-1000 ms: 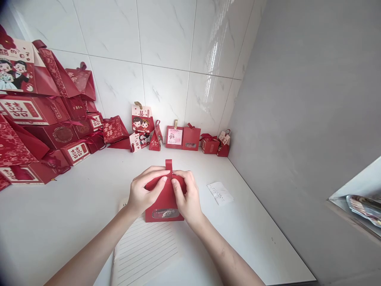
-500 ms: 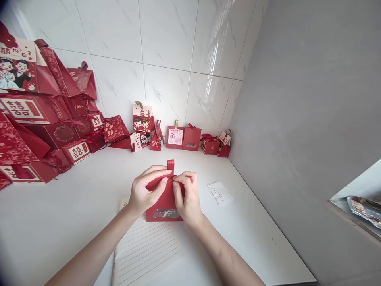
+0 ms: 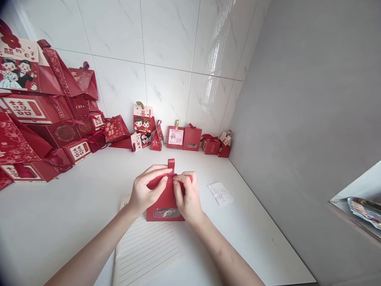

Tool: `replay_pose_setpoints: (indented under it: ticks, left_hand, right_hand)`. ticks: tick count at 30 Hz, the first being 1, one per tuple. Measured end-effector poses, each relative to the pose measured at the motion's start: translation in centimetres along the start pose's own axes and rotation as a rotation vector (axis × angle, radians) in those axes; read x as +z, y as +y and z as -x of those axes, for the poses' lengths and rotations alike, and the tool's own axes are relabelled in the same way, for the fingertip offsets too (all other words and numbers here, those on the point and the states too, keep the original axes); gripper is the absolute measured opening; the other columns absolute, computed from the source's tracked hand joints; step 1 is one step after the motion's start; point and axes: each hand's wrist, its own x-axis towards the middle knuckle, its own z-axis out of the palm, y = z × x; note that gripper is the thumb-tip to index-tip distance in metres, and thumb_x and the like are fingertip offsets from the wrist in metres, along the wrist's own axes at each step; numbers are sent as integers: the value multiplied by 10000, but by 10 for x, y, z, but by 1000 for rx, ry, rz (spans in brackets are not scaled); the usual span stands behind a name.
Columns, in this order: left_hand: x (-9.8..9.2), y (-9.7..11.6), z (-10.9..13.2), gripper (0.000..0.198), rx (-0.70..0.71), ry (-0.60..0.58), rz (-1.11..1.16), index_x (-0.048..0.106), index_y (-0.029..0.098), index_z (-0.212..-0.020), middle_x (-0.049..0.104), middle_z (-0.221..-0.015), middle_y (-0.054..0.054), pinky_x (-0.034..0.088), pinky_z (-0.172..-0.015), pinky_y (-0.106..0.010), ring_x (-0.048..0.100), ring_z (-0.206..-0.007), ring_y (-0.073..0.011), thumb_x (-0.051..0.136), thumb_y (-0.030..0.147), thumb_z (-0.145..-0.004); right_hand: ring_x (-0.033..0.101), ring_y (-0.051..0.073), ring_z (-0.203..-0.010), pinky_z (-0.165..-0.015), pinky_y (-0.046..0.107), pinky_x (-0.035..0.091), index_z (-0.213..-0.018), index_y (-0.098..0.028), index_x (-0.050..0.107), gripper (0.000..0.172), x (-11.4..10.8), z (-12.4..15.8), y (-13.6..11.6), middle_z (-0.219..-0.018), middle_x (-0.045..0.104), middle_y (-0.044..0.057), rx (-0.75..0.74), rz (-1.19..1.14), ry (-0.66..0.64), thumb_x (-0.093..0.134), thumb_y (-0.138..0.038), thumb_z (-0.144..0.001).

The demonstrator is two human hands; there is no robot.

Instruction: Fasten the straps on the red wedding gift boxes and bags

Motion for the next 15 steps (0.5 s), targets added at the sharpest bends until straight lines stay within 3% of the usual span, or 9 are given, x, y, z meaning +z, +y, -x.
replay_pose_setpoints:
  ticks: [10,15]
  left_hand:
    - [-1,0,0,226,-34,-17,-6,691,150,-944,707,-908,-54,568,-768,-216,676,-844,-128,542,38,-817]
    - [-1,1,-1,219,-39,-17,2,690,166,-941,708,-908,-49,574,-753,-227,678,-828,-129,540,54,-827]
  right_hand:
    - [528,160,-749,-656,310,457,-874,-239,506,153,0,-4,-3,-817,500,15,47,-16,7,444,-108,-922]
    - [566,166,-772,-666,308,475,-1063,-249,463,162,1,1,-2,-902,552,21,155,-51,44,488,-190,-914]
